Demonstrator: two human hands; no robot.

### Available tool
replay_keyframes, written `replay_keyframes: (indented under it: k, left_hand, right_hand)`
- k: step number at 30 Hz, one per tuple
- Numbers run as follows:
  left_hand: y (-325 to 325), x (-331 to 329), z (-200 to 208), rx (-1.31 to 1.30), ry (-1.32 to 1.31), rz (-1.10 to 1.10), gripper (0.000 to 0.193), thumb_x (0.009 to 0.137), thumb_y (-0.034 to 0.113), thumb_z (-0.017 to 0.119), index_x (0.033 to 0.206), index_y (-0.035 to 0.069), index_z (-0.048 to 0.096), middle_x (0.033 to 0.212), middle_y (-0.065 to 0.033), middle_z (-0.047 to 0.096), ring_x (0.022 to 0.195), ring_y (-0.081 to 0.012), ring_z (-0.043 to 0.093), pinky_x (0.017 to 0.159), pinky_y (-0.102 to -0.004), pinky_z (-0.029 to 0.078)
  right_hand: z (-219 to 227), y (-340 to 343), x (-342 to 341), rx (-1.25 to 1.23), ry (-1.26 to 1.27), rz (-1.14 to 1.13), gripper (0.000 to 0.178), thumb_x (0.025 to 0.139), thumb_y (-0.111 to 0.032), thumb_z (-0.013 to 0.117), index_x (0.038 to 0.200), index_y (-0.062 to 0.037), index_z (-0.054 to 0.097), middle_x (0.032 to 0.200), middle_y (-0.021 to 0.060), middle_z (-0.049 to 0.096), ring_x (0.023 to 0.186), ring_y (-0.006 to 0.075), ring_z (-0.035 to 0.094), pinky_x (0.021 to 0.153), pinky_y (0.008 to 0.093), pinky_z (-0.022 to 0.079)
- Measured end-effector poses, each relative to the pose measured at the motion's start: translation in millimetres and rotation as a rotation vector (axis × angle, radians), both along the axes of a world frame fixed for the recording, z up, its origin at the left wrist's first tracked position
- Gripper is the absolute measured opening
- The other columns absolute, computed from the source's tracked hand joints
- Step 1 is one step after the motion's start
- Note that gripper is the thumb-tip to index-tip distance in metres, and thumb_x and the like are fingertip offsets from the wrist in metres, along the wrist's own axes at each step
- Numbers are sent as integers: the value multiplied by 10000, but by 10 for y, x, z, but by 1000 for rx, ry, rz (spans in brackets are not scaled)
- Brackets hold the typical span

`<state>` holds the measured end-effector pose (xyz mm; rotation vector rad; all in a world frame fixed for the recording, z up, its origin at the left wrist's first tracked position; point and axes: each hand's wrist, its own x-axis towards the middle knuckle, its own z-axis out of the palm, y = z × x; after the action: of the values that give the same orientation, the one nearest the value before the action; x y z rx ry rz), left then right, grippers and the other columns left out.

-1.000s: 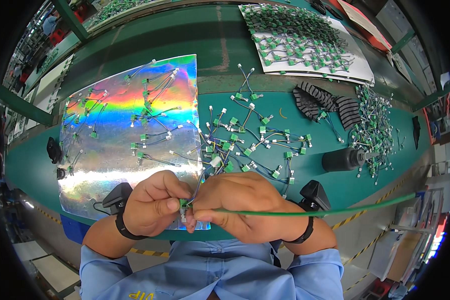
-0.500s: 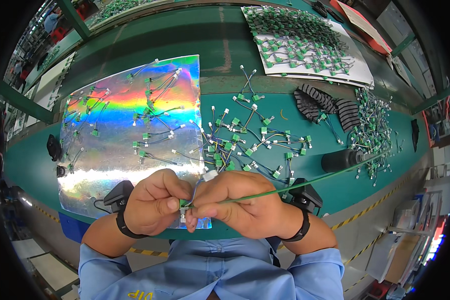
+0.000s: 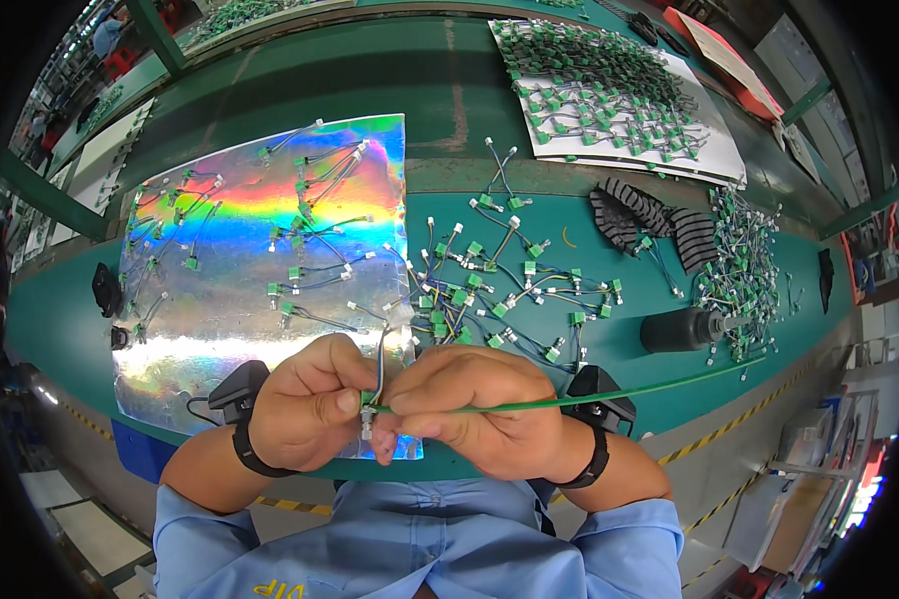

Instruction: The person picks up a wire harness and a green plastic strip, then threads the wires through a slot on the strip. After sliding the strip along the wires and securing the connector, they place the assembly onto a reflective sheet.

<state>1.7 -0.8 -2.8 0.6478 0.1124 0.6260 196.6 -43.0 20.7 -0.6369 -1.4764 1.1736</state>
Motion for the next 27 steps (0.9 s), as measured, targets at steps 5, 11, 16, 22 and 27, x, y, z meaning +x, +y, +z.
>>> replay_keyframes:
  k: [5, 11, 16, 22, 27]
  left_hand:
    - [2, -13, 65, -56, -16, -14, 167, 934, 98, 474, 1080, 16, 483, 926, -134, 574, 772, -233, 604, 689, -358, 483]
    - [-2, -16, 17, -38, -29, 12, 172, 936, 111, 473, 1083, 23, 482, 909, -143, 574, 744, -241, 601, 678, -358, 479]
    - [69, -51, 39, -55, -2, -20, 168, 934, 117, 477, 1075, 26, 479, 904, -151, 572, 757, -251, 597, 665, -366, 478]
    - [15, -8, 51, -52, -51, 15, 162, 931, 109, 475, 1056, 7, 466, 901, -161, 565, 766, -261, 595, 653, -376, 478]
    - [5, -4, 70, -54, -24, 26, 161, 928, 96, 473, 1049, -10, 461, 915, -163, 560, 764, -257, 595, 657, -378, 480]
  right_hand:
    - [8, 22, -44, -63, 128, -5, 169, 850, -171, 640, 940, -29, 639, 801, 140, 659, 718, 222, 626, 630, 327, 483]
    - [38, 63, 2, 25, 69, 93, 151, 840, -166, 650, 904, -33, 621, 800, 136, 653, 710, 230, 627, 623, 333, 485]
    - [40, 52, 50, 117, 17, 123, 147, 829, -161, 662, 864, -30, 605, 798, 134, 648, 711, 242, 628, 621, 338, 486]
    - [82, 65, 71, 105, -82, -49, 105, 833, -97, 640, 884, -17, 595, 798, 136, 636, 718, 256, 631, 607, 341, 490]
    - [63, 62, 56, 169, -136, -42, 104, 840, -62, 613, 926, -12, 580, 837, 143, 633, 724, 261, 633, 620, 345, 496]
